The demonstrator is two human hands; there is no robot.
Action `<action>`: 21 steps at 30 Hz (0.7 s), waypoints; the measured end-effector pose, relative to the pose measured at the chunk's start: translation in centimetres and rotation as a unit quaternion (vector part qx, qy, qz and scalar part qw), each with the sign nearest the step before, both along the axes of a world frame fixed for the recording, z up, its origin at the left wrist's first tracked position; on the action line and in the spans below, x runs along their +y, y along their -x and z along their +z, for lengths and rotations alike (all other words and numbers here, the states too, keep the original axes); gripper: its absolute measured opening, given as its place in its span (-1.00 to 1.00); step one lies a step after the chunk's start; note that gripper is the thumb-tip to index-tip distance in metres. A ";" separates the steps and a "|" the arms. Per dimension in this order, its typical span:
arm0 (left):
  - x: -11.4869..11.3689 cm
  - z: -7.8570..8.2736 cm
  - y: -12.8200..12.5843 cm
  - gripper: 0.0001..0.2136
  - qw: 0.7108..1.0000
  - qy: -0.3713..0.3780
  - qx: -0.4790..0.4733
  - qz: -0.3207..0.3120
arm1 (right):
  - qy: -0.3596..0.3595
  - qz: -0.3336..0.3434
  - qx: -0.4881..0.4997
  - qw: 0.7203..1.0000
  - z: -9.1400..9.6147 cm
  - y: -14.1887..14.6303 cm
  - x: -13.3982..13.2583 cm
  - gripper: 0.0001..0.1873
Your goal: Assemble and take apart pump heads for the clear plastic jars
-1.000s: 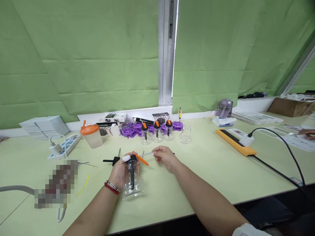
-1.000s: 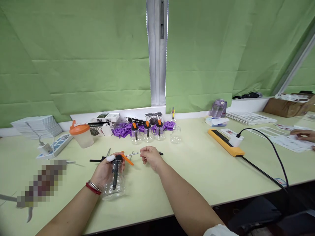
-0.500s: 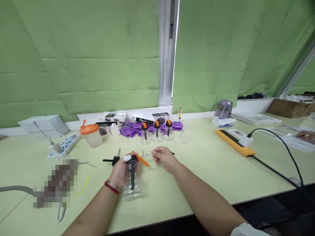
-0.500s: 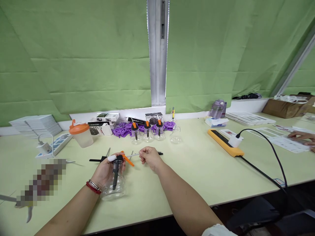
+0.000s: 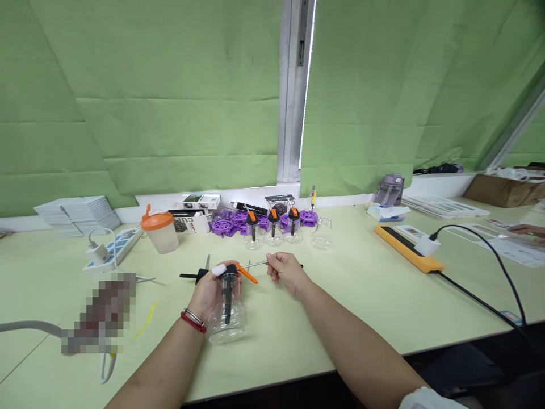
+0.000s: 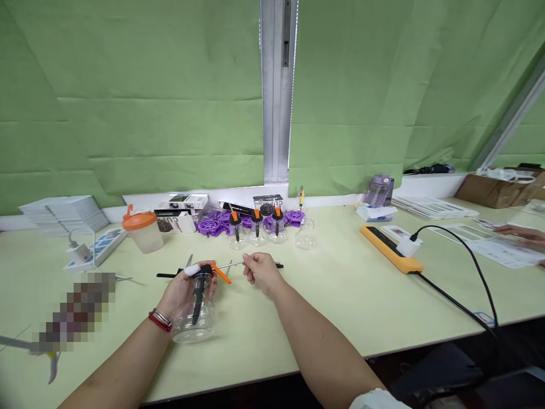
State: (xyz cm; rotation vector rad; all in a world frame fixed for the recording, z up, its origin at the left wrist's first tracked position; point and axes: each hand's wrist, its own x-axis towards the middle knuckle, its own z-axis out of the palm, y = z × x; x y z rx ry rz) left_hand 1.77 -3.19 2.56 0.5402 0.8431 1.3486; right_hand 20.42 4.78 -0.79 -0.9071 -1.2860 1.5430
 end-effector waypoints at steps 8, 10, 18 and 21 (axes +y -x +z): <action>0.3 0.1 0.4 -0.81 1.000 0.006 0.006 0.029 | -0.127 -0.085 -0.086 0.984 -0.8 -0.4 1.4 -0.88; 0.3 0.2 0.5 -0.82 0.999 -0.005 0.002 0.046 | -0.200 -0.089 -0.208 0.953 -1.1 -0.3 1.6 -0.91; 0.1 0.3 0.7 -0.77 0.998 -0.026 -0.011 0.056 | -0.292 -0.057 -0.488 0.821 -2.2 2.0 1.2 -0.78; 0.2 0.3 0.7 -0.79 0.998 -0.044 -0.004 0.050 | -0.285 -0.067 -0.484 0.825 -2.2 2.1 1.2 -0.75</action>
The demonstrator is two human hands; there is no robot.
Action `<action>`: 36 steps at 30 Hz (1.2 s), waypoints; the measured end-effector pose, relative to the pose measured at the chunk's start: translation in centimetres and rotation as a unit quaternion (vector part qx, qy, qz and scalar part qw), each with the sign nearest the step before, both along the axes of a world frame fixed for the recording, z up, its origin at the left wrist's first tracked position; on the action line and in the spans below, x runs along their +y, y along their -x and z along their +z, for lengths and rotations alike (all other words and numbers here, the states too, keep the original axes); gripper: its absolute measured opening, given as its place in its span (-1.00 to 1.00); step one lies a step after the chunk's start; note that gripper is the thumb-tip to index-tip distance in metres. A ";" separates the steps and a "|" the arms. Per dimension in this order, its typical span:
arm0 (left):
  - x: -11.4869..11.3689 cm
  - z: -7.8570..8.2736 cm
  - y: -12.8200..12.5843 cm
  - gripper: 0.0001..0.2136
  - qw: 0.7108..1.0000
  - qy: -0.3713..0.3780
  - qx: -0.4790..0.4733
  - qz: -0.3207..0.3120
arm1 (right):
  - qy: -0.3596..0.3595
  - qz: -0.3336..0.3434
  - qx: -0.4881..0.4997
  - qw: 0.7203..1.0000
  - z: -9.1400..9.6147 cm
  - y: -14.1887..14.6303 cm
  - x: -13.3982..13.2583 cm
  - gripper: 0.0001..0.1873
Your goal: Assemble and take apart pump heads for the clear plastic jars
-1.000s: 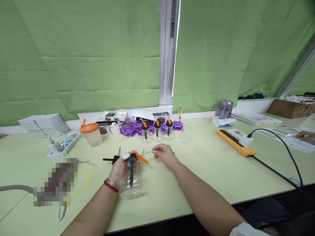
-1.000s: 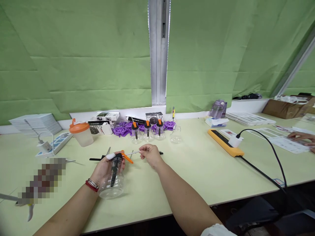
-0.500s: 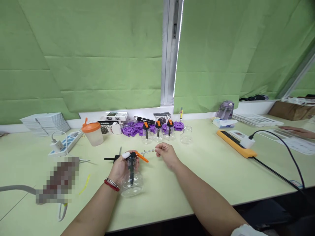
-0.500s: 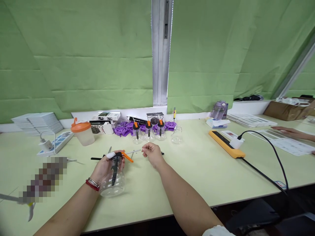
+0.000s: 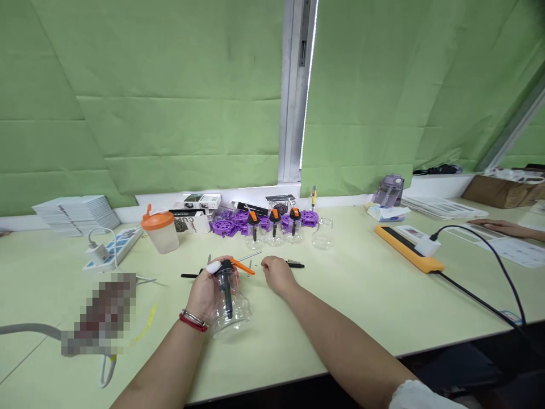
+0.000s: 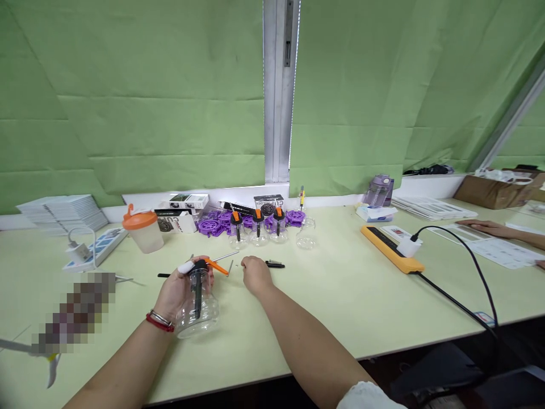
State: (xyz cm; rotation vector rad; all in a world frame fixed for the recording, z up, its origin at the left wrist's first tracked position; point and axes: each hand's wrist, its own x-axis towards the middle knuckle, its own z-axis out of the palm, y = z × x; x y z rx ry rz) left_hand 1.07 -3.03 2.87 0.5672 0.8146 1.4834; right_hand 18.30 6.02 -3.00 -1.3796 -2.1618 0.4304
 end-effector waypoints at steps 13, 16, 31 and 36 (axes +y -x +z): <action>-0.3 0.4 0.2 -0.81 1.000 0.000 0.011 -0.004 | -0.007 -0.027 0.038 0.999 -0.2 -0.6 0.2 -0.84; -0.4 0.6 0.0 -0.81 1.000 0.006 0.011 -0.002 | -0.013 -0.021 0.013 1.000 -0.2 -0.6 0.0 -0.79; 0.2 -0.2 0.0 -0.83 0.999 -0.031 -0.001 0.009 | 0.162 0.005 0.275 0.948 1.6 -1.6 -1.1 -0.66; 0.8 -0.9 -0.6 -0.71 0.990 -0.133 -0.002 0.052 | 0.490 0.198 0.422 0.737 4.0 -2.8 -3.2 -0.34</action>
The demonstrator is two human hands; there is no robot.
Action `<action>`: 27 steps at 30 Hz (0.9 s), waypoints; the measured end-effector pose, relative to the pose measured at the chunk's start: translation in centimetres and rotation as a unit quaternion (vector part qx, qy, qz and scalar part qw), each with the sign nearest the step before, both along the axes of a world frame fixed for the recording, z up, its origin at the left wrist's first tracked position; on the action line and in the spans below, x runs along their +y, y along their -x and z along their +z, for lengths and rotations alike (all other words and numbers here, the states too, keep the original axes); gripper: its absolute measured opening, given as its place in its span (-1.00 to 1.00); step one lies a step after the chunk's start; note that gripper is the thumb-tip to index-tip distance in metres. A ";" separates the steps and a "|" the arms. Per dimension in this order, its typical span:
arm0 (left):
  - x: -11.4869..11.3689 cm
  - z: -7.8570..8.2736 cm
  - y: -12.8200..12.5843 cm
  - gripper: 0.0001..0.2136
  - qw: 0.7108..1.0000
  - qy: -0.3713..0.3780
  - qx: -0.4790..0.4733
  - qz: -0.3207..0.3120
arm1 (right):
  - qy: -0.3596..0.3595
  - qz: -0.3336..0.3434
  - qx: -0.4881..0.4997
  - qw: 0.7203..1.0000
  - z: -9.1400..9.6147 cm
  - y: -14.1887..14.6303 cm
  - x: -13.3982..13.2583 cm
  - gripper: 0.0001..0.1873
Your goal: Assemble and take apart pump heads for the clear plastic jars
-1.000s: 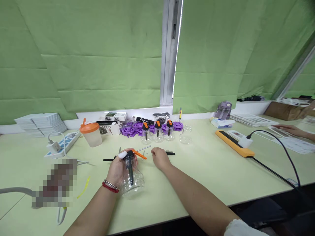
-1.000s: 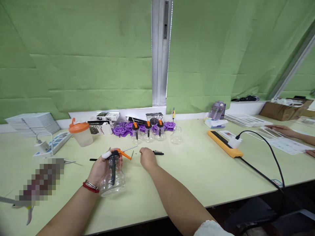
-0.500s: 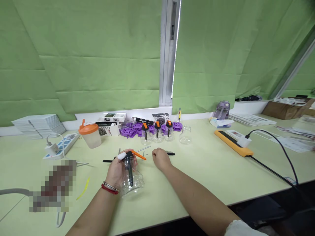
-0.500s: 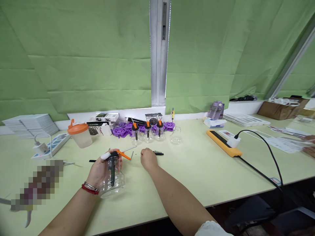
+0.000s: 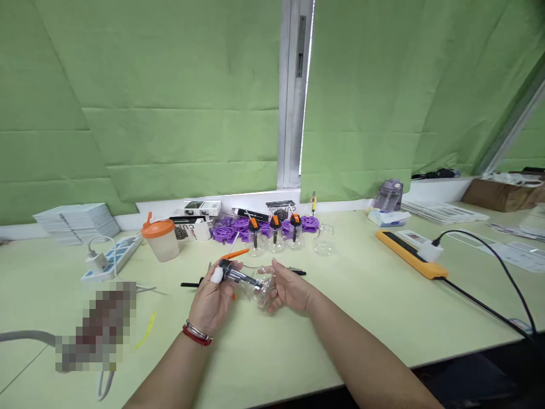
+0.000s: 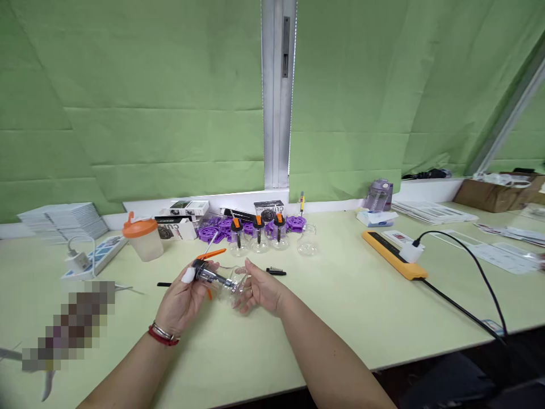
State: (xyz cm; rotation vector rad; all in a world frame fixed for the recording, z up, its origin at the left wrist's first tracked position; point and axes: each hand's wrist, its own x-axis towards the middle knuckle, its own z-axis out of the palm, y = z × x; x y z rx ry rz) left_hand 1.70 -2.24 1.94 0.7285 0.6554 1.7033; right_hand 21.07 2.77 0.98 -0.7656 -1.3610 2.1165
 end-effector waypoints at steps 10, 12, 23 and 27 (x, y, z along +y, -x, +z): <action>-0.1 -1.0 0.7 -0.69 0.910 0.078 0.393 0.106 | -0.041 -0.048 -0.029 0.998 0.5 0.0 -0.3 -0.48; 0.0 -1.2 0.6 -0.66 0.881 0.090 0.446 0.128 | -0.082 -0.057 -0.037 0.994 0.5 0.0 -0.2 -0.51; -0.4 -0.2 0.0 -0.60 0.886 0.159 0.416 0.128 | -0.464 -0.061 -0.080 0.880 1.8 -1.9 -0.6 -0.09; -0.5 -0.2 -0.1 -0.58 0.874 0.130 0.440 0.158 | -0.237 -0.109 -0.069 0.963 0.9 -1.1 -0.2 -0.26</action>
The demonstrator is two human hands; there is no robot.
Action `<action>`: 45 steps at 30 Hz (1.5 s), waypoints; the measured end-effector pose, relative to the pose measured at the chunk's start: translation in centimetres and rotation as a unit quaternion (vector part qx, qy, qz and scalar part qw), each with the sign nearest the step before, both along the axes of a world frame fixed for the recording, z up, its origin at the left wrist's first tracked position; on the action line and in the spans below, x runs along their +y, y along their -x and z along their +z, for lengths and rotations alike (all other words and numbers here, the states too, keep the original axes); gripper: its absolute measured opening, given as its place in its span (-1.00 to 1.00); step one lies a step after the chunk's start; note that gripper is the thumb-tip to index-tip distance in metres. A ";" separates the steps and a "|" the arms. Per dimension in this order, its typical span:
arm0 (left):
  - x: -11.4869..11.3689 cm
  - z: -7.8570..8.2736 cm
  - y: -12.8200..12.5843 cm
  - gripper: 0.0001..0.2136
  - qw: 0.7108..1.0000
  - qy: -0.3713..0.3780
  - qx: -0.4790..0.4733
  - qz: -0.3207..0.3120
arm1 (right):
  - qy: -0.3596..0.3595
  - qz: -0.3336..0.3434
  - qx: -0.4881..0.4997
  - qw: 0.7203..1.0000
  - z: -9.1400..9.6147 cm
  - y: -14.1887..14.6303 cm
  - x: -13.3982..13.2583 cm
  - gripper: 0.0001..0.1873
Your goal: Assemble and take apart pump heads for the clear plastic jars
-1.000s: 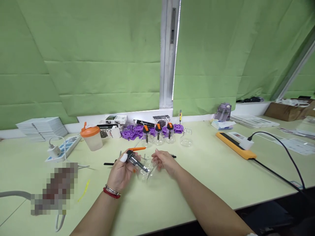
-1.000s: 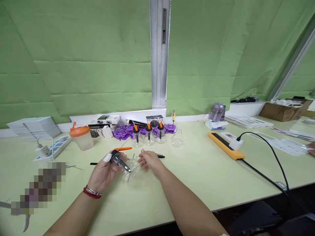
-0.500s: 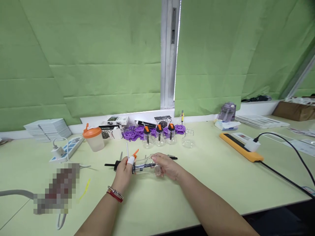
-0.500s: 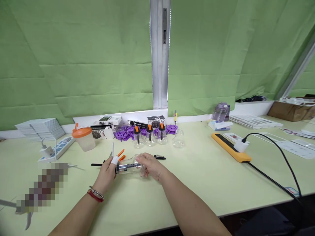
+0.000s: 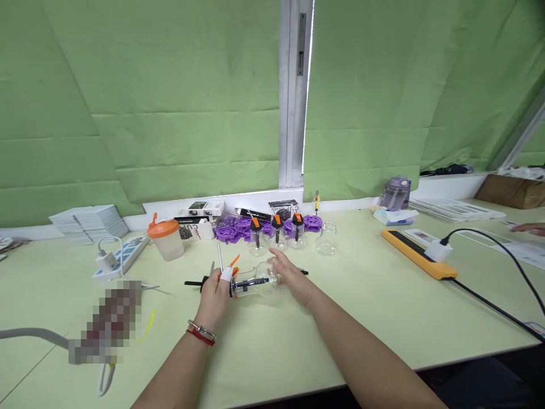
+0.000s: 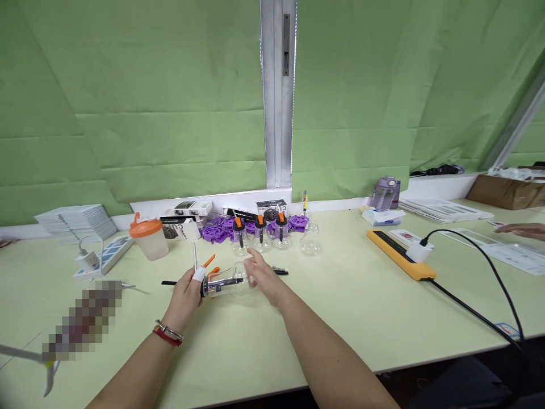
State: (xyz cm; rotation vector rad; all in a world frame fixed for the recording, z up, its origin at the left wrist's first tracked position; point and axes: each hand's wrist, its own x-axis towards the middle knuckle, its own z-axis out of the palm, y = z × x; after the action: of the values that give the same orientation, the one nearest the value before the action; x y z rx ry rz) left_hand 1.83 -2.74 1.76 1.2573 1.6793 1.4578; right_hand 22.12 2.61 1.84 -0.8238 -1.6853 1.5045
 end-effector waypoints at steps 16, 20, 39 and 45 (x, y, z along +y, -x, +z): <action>0.4 -0.1 0.4 -0.63 0.998 0.051 -0.036 0.003 | 0.055 0.084 0.010 0.995 -0.5 -0.4 0.4 -0.30; 0.3 0.3 0.3 -0.62 0.996 0.055 -0.074 -0.003 | -0.108 0.084 0.057 0.989 -0.4 -0.4 0.3 -0.16; 0.3 -0.2 0.4 -0.65 1.000 0.026 -0.010 -0.007 | 0.063 0.064 -0.053 0.995 -0.3 0.2 -0.2 -0.32; 0.2 0.4 0.2 -0.64 0.995 0.058 -0.086 -0.010 | -0.298 0.024 -0.069 0.952 1.5 -0.6 -0.8 -0.34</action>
State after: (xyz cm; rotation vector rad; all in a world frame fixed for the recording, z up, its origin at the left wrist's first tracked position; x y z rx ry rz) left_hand 1.59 -2.51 2.19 1.0524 1.6073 1.3944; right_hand 22.71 1.78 3.30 -0.5639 -2.1173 0.8874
